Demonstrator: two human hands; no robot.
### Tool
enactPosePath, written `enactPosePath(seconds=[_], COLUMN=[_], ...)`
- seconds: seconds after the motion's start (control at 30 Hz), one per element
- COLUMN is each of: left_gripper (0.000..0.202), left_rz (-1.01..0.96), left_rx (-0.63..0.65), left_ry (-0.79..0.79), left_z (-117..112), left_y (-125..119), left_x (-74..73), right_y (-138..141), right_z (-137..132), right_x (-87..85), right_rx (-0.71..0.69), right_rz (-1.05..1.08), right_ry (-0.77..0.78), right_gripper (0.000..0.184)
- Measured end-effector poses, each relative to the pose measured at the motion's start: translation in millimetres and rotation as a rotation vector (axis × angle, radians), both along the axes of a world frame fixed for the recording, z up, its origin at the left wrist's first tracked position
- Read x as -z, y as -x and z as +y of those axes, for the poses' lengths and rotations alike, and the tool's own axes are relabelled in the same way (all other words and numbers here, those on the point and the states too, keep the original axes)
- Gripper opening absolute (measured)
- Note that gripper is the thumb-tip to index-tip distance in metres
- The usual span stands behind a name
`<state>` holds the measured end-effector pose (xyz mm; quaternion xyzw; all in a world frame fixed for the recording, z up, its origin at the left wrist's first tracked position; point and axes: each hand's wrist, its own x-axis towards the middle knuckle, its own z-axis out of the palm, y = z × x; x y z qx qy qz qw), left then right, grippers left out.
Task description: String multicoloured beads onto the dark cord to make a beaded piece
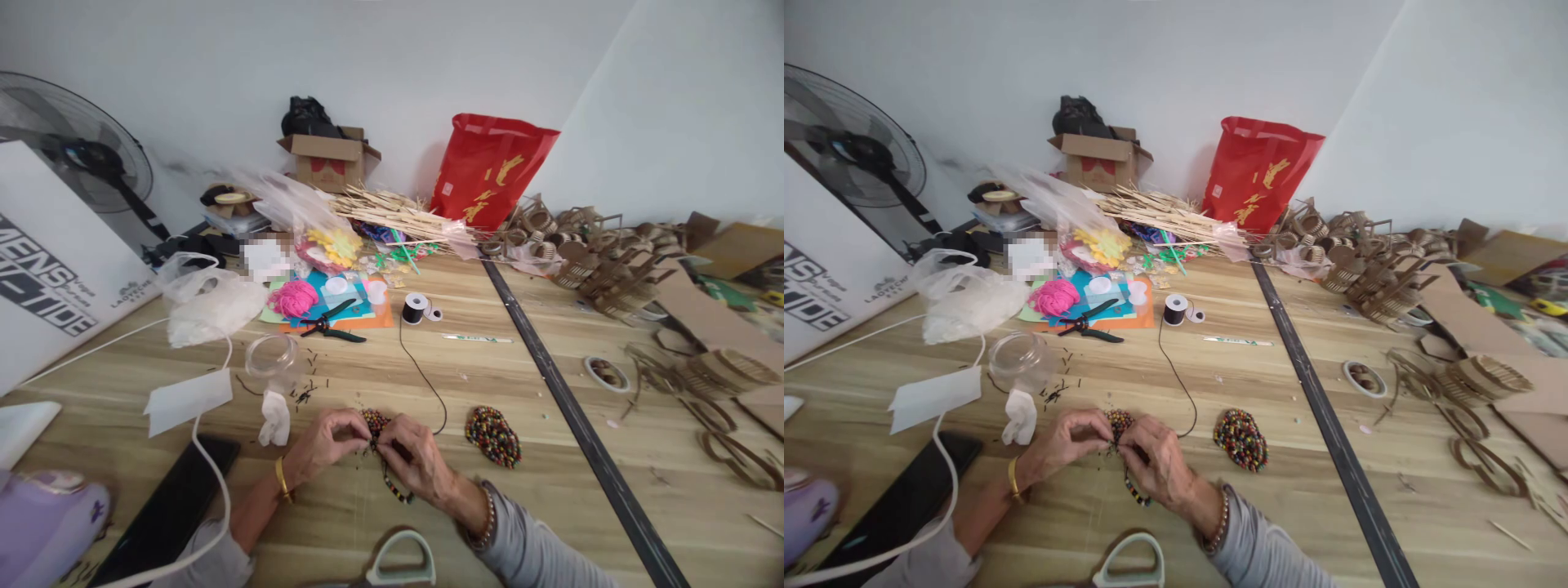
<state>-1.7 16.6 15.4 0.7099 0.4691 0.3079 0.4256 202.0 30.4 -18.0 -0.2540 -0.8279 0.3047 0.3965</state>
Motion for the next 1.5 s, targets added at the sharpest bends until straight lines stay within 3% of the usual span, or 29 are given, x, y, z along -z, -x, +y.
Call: enactPosePath(seconds=[1.5], left_gripper=[0.011], left_rz=[0.006], left_rx=[0.025], left_ry=[-0.005], left_z=[-0.5], left_y=[-2.6], left_x=[-6.3], right_y=[1.6], right_z=[0.1], right_x=[-1.1], right_rx=[-0.018], right_rz=[0.017], right_ry=[0.000], right_gripper=[0.010])
